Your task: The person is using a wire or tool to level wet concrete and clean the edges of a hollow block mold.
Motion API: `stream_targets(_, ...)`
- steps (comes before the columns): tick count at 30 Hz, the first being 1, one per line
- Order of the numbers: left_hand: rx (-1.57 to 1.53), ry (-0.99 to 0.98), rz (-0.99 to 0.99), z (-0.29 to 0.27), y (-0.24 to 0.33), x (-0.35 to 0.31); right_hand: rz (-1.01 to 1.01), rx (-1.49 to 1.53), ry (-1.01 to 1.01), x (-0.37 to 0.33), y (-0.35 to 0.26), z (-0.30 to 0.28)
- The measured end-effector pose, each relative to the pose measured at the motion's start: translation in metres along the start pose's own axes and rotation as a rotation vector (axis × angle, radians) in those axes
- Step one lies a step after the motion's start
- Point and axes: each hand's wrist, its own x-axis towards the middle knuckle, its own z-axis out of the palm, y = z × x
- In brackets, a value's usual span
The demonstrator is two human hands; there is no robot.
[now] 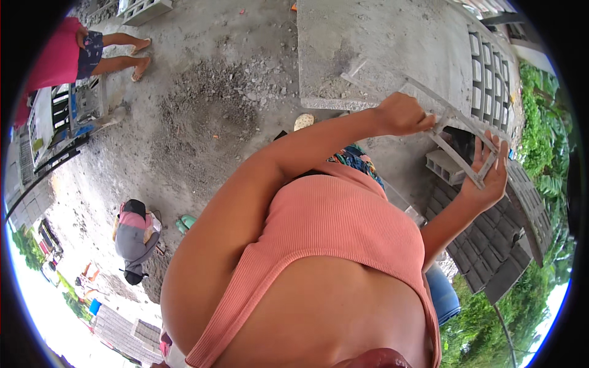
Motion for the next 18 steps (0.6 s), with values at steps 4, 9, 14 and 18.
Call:
stream_targets(4, 0.066, -0.073, -0.043, -0.016, -0.019, -0.001, -0.030, -0.094, -0.070, 0.006, 0.014, 0.019)
stream_targets(9, 0.089, -0.107, -0.224, -0.052, -0.046, -0.033, -0.082, -0.334, -0.272, -0.027, 0.051, 0.034)
stream_targets(14, 0.217, -0.109, -0.279, -0.035, -0.038, -0.012, 0.214, 0.089, -0.406, 0.008, 0.034, 0.026)
stream_targets(18, 0.059, 0.209, -0.150, -0.005, -0.007, 0.012, -0.020, 0.295, -0.282, 0.035, 0.027, 0.024)
